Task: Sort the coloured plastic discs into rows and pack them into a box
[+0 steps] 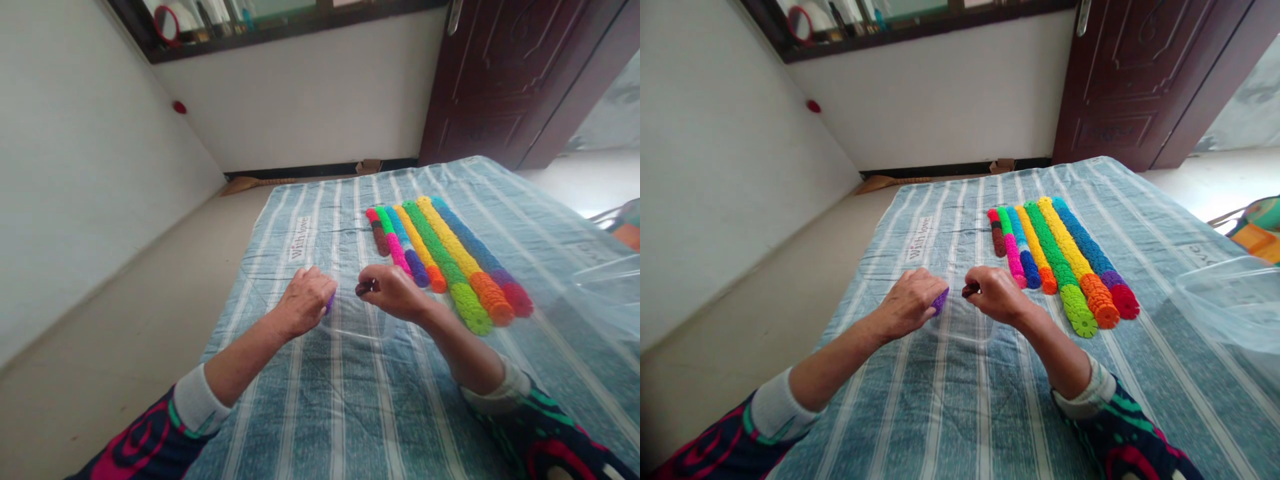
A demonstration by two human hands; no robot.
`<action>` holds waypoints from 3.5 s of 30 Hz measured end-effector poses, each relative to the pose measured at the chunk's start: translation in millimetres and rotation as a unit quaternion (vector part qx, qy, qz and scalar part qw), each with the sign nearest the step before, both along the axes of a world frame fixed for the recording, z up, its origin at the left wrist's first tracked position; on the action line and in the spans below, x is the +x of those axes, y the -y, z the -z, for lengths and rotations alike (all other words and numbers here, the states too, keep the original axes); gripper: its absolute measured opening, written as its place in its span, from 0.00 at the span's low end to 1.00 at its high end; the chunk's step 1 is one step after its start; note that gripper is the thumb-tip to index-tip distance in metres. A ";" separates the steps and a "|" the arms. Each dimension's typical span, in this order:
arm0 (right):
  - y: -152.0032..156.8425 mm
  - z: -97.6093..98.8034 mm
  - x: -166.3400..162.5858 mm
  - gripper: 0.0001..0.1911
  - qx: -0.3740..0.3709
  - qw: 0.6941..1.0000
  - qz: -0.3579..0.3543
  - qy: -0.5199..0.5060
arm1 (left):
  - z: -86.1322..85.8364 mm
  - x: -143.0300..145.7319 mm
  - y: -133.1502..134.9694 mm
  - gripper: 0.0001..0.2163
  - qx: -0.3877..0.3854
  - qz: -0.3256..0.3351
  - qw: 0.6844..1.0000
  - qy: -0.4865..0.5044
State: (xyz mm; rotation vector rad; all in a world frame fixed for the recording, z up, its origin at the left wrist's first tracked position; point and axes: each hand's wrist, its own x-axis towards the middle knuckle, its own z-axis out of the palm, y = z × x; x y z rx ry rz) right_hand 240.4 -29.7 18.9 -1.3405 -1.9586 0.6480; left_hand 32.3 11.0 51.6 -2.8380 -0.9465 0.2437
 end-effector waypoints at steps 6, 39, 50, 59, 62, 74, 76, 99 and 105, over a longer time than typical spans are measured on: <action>-0.2 -0.7 0.0 0.05 -0.005 1.000 -0.001 -0.004 | -0.7 9.1 0.1 0.06 0.011 -0.022 0.999 -0.026; 7.9 7.4 -12.1 0.02 -0.016 0.991 -0.033 0.130 | 8.1 13.3 28.0 0.10 0.016 -0.244 0.965 0.093; 36.9 12.5 -54.6 0.04 -0.035 0.995 0.059 0.071 | 16.6 6.1 1.8 0.08 0.014 -0.173 0.980 0.101; 36.7 15.5 -55.7 0.05 0.005 0.998 0.049 0.039 | 11.1 5.9 15.2 0.06 0.034 -0.207 0.976 0.060; 31.8 11.7 -49.0 0.05 -0.009 0.996 0.027 0.088 | 13.0 8.2 22.5 0.07 0.030 -0.238 0.970 0.040; 31.5 7.1 -44.5 0.06 -0.053 0.983 -0.050 0.170 | 11.1 13.1 22.6 0.10 0.021 -0.248 0.969 -0.007; 31.5 7.1 -43.9 0.06 -0.056 0.983 -0.051 0.166 | 10.7 13.5 22.2 0.10 0.024 -0.238 0.971 -0.016; 25.9 -1.7 -43.9 0.06 -0.076 0.979 -0.070 0.174 | 10.9 5.5 12.6 0.22 0.049 -0.290 0.953 0.072; 20.0 -6.5 -47.7 0.04 -0.067 0.975 -0.076 0.199 | 19.0 -5.2 7.3 0.29 -0.021 -0.285 0.952 0.112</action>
